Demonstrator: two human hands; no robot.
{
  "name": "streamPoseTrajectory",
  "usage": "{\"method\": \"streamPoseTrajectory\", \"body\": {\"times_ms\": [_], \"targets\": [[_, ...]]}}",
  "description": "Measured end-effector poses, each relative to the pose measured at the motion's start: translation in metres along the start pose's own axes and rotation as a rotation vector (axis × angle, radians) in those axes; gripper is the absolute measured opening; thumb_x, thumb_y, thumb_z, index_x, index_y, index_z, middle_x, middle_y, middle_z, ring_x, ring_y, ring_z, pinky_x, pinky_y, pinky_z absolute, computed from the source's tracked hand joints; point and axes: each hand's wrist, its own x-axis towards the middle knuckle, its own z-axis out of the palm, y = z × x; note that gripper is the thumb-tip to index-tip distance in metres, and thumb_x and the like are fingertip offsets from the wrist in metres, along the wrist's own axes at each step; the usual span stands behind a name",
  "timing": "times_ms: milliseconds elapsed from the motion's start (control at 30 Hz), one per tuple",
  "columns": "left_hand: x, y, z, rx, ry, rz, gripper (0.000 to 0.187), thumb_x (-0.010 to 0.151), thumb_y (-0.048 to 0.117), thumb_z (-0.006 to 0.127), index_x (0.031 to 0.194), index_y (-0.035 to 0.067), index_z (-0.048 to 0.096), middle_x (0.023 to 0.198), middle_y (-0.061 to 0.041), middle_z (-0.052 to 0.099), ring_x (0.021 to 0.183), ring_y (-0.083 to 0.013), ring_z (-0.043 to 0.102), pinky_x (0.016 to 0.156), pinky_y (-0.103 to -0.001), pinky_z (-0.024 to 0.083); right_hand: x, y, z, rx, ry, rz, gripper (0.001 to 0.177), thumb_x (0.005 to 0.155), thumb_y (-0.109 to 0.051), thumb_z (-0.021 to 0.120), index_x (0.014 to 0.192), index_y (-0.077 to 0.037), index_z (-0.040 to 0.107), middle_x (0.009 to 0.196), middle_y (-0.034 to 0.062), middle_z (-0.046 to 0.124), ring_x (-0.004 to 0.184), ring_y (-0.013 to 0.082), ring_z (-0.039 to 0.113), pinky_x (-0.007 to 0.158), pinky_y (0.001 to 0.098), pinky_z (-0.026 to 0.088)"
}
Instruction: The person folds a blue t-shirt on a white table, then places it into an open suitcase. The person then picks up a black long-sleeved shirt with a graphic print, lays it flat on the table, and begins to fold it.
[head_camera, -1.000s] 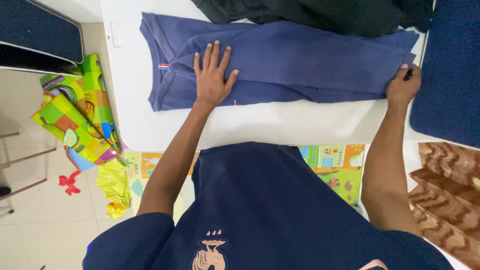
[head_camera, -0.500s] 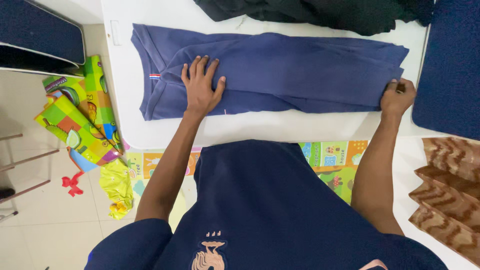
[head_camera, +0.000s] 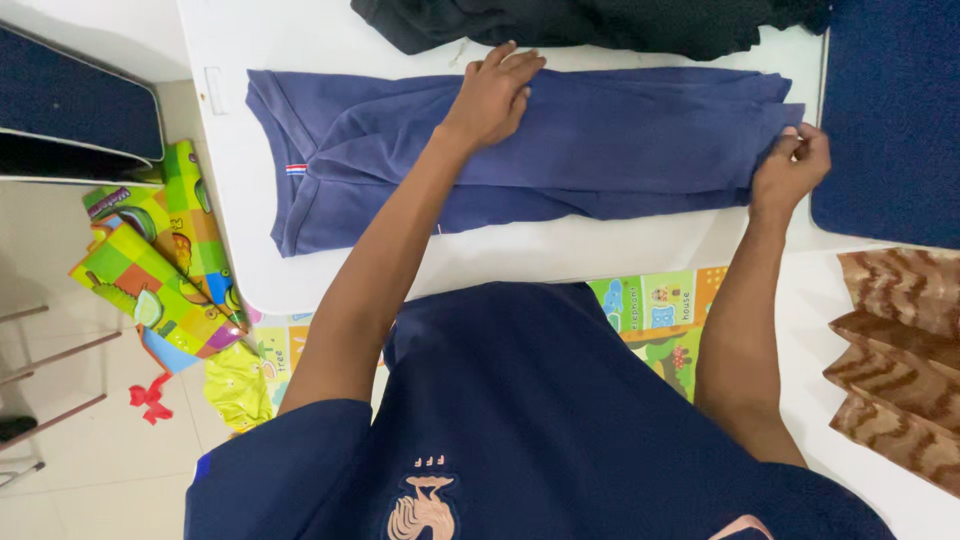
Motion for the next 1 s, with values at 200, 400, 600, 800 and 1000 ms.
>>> {"method": "streamPoseTrajectory", "body": {"times_ms": [200, 400, 600, 800, 1000], "targets": [[0.032, -0.008, 0.009, -0.029, -0.372, -0.330, 0.034, 0.096, 0.039, 0.070, 0.120, 0.015, 0.073, 0.129, -0.013, 0.063, 0.127, -0.0361, 0.048, 0.108, -0.052, 0.040, -0.003, 0.010, 0.000, -0.073, -0.077, 0.104, 0.012, 0.104, -0.007, 0.069, 0.112, 0.001, 0.069, 0.087, 0.0006, 0.059, 0.079, 0.0099, 0.051, 0.073, 0.0277, 0.046], [0.036, -0.027, 0.003, -0.122, -0.249, -0.419, 0.042, 0.085, 0.048, 0.077, 0.110, 0.014, 0.076, 0.117, -0.029, 0.062, 0.108, -0.0443, 0.059, 0.098, -0.050, 0.048, -0.004, 0.001, -0.007, -0.048, -0.057, 0.041, 0.013, 0.108, -0.007, 0.068, 0.119, 0.001, 0.068, 0.095, 0.0020, 0.062, 0.085, 0.0114, 0.055, 0.077, 0.0296, 0.047], [0.029, -0.056, 0.001, -0.060, -0.087, -0.400, 0.043, 0.084, 0.047, 0.077, 0.098, 0.007, 0.078, 0.102, -0.028, 0.070, 0.106, -0.0424, 0.063, 0.095, -0.048, 0.051, 0.000, 0.011, 0.000, -0.028, -0.088, 0.041, 0.012, 0.106, -0.008, 0.069, 0.113, 0.001, 0.070, 0.099, 0.0057, 0.069, 0.084, 0.0130, 0.060, 0.078, 0.0308, 0.051], [0.022, -0.045, -0.011, 0.101, -0.142, -0.371, 0.043, 0.089, 0.045, 0.073, 0.105, 0.004, 0.075, 0.111, -0.018, 0.070, 0.111, -0.0395, 0.059, 0.092, -0.054, 0.048, 0.006, 0.021, -0.001, -0.158, -0.123, 0.024, 0.010, 0.103, -0.007, 0.073, 0.106, 0.002, 0.072, 0.098, 0.0103, 0.071, 0.083, 0.0148, 0.064, 0.076, 0.0312, 0.053], [0.013, -0.020, -0.011, 0.244, 0.038, -0.326, 0.039, 0.087, 0.034, 0.074, 0.114, 0.007, 0.069, 0.118, -0.019, 0.062, 0.112, -0.0402, 0.057, 0.091, -0.055, 0.048, 0.008, 0.020, 0.003, -0.152, -0.165, 0.170, 0.012, 0.103, -0.010, 0.071, 0.106, 0.001, 0.071, 0.088, 0.0094, 0.071, 0.078, 0.0138, 0.064, 0.072, 0.0300, 0.052]]}}
